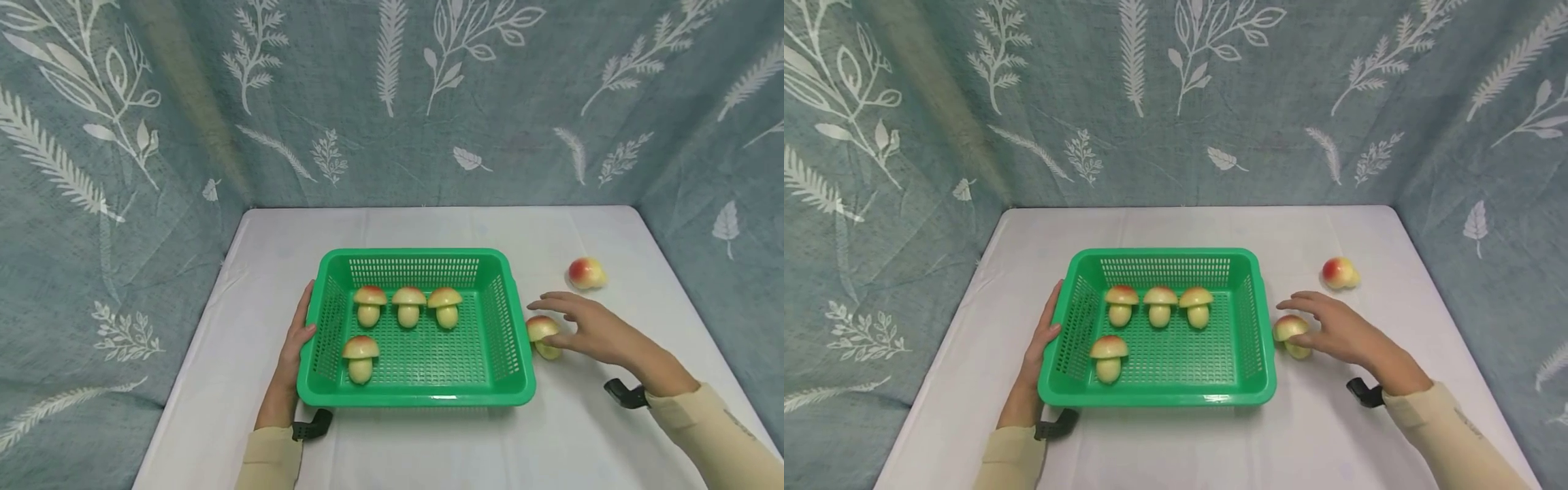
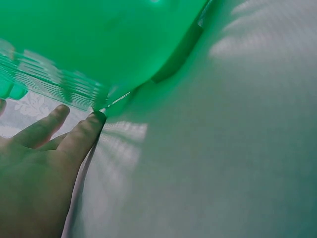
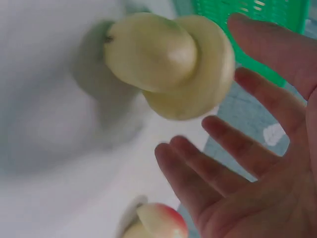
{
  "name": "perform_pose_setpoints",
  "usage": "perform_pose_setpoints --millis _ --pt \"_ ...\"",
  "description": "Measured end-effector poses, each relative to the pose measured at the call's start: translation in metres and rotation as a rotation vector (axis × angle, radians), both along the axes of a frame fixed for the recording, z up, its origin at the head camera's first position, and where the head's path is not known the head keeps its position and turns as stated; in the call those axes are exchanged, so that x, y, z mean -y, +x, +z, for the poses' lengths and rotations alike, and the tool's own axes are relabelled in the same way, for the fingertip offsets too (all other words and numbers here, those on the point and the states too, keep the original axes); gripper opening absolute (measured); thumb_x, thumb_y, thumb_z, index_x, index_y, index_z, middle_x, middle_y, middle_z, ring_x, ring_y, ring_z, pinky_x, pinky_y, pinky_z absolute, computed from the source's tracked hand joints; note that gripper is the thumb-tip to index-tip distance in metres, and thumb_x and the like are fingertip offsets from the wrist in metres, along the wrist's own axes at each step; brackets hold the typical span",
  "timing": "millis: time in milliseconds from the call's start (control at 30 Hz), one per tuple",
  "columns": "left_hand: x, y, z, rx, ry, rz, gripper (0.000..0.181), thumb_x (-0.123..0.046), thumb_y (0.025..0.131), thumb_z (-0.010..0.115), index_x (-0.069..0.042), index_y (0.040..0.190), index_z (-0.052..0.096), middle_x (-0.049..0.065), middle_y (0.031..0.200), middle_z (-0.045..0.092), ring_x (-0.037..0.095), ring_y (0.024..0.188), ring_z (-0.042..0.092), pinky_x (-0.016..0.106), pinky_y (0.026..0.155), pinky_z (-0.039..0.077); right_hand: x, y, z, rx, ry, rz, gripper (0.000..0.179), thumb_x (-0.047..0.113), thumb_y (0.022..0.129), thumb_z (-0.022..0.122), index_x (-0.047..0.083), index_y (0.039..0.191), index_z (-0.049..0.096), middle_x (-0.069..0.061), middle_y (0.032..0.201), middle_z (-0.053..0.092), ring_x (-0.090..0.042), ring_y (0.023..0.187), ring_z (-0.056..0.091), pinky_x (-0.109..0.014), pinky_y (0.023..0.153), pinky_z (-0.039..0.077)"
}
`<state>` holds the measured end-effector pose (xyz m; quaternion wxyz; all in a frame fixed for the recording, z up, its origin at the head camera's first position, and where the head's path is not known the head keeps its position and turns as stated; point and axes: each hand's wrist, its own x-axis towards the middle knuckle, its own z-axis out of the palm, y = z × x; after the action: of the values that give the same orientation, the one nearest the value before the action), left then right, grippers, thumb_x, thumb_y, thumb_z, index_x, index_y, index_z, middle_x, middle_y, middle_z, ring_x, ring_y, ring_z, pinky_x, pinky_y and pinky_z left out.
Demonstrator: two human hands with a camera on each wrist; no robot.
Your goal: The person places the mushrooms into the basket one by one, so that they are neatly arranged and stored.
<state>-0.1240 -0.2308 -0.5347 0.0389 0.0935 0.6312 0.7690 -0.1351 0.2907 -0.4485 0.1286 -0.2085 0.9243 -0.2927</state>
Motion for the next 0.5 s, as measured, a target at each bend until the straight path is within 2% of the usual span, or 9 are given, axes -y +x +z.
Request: perform_pose_setpoints --millis 100,200,333,500 --pt "0.000 0.000 0.000 0.009 0.004 -0.004 0.079 -0.022 0.103 0.034 -0.021 0.177 0.007 0.003 0.181 0.010 0.029 0.165 0.011 0.042 0.122 0.028 0.000 0.000 -0.005 0.015 -0.051 0.045 0.050 0.014 0.093 0.087 0.006 0.140 0.071 -0.017 0.144 0.065 -0.044 0.135 0.058 -0.062 0.100 0.054" --pt "0.000 -0.001 0.000 0.013 0.004 -0.003 0.079 -0.022 0.103 0.034 -0.022 0.177 0.007 0.001 0.181 0.010 0.028 0.165 0.011 0.043 0.122 0.027 0.000 0.000 -0.009 0.027 -0.075 0.050 0.045 0.012 0.093 0.087 0.006 0.135 0.073 -0.012 0.138 0.070 -0.041 0.131 0.061 -0.062 0.100 0.054" --pt "0.000 0.000 0.000 0.011 0.004 0.003 0.078 -0.023 0.103 0.035 -0.023 0.177 0.009 0.001 0.181 0.011 0.028 0.165 0.011 0.046 0.123 0.026 -0.001 -0.001 -0.012 0.053 -0.098 0.025 0.039 0.008 0.094 0.084 0.008 0.132 0.075 -0.007 0.131 0.073 -0.036 0.123 0.066 -0.063 0.098 0.055" --pt "0.000 0.000 0.000 0.019 -0.001 0.015 0.079 -0.023 0.102 0.035 -0.023 0.177 0.009 0.002 0.181 0.011 0.030 0.165 0.011 0.055 0.124 0.022 -0.005 -0.003 -0.014 0.109 -0.108 -0.035 0.038 0.009 0.096 0.083 0.008 0.133 0.076 -0.004 0.129 0.074 -0.028 0.120 0.067 -0.053 0.097 0.058"
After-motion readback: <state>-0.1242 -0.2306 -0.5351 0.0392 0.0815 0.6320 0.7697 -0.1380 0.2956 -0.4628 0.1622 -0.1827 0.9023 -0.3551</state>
